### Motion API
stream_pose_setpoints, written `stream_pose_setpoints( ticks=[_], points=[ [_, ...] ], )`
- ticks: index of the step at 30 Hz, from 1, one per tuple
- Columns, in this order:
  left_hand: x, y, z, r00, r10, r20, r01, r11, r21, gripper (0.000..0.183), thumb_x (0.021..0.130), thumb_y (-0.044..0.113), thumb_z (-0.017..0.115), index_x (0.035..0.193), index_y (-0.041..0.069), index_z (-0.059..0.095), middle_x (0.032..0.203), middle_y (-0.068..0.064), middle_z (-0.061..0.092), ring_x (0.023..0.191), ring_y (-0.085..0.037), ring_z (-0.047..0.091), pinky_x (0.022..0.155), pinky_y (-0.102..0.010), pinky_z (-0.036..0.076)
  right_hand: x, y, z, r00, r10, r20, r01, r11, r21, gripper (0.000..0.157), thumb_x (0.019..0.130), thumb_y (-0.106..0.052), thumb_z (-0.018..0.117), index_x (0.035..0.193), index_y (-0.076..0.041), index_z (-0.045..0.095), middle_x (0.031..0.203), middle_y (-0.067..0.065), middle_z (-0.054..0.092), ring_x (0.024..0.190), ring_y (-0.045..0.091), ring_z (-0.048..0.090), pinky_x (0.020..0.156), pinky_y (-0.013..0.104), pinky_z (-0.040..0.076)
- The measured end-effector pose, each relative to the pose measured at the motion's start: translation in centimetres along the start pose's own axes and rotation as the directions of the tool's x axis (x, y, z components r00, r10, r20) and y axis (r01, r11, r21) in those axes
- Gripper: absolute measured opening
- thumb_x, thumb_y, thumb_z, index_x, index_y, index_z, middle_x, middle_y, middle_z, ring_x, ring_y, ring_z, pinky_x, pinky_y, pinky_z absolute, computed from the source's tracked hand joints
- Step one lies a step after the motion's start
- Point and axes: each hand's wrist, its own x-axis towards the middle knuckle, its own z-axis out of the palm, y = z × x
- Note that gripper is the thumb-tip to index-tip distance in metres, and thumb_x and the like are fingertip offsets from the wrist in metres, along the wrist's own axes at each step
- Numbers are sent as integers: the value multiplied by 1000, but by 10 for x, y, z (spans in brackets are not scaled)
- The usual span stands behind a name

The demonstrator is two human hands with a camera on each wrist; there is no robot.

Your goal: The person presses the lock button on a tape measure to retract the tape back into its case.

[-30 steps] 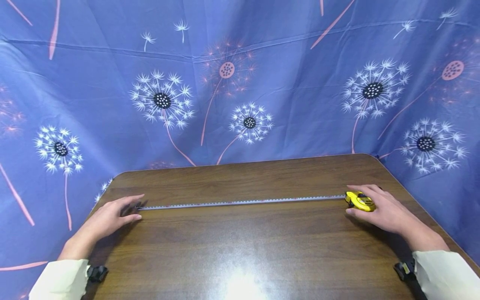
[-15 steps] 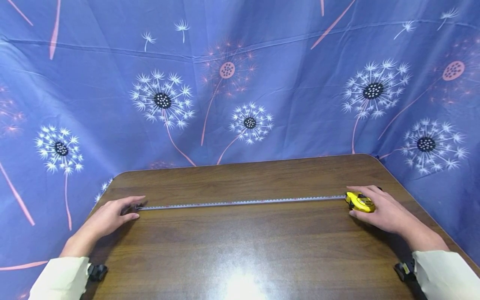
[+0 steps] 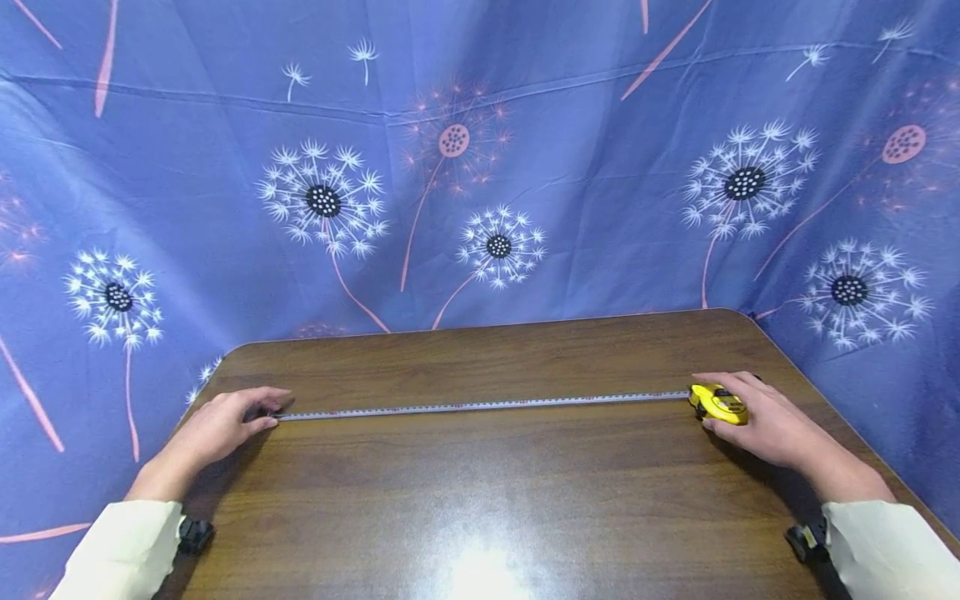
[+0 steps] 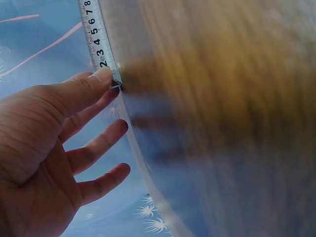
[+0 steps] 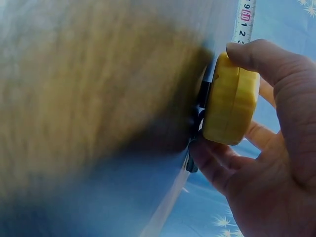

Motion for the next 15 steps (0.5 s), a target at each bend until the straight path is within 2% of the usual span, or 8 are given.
stream_pose_setpoints(
  ticks=[9,15],
  points=[
    [1,-3,0,1000,13,-28,-13,1000,-6,23,89,9,80,109,19,74,102,2,76,98,-30,72,77,-58,53,0,1,-1,1000,15,13,-15,1000,-8,70,75,-17,93,137,-14,61,119,13,64,102,21,56,70,37,47],
    [2,-5,1,999,12,-31,-12,1000,-8,20,89,9,80,105,19,73,99,4,76,96,-28,72,76,-57,53,1,2,-2,999,24,27,-24,1000,-1,70,76,-18,93,138,-13,61,118,14,65,99,27,58,67,37,47]
  ],
)
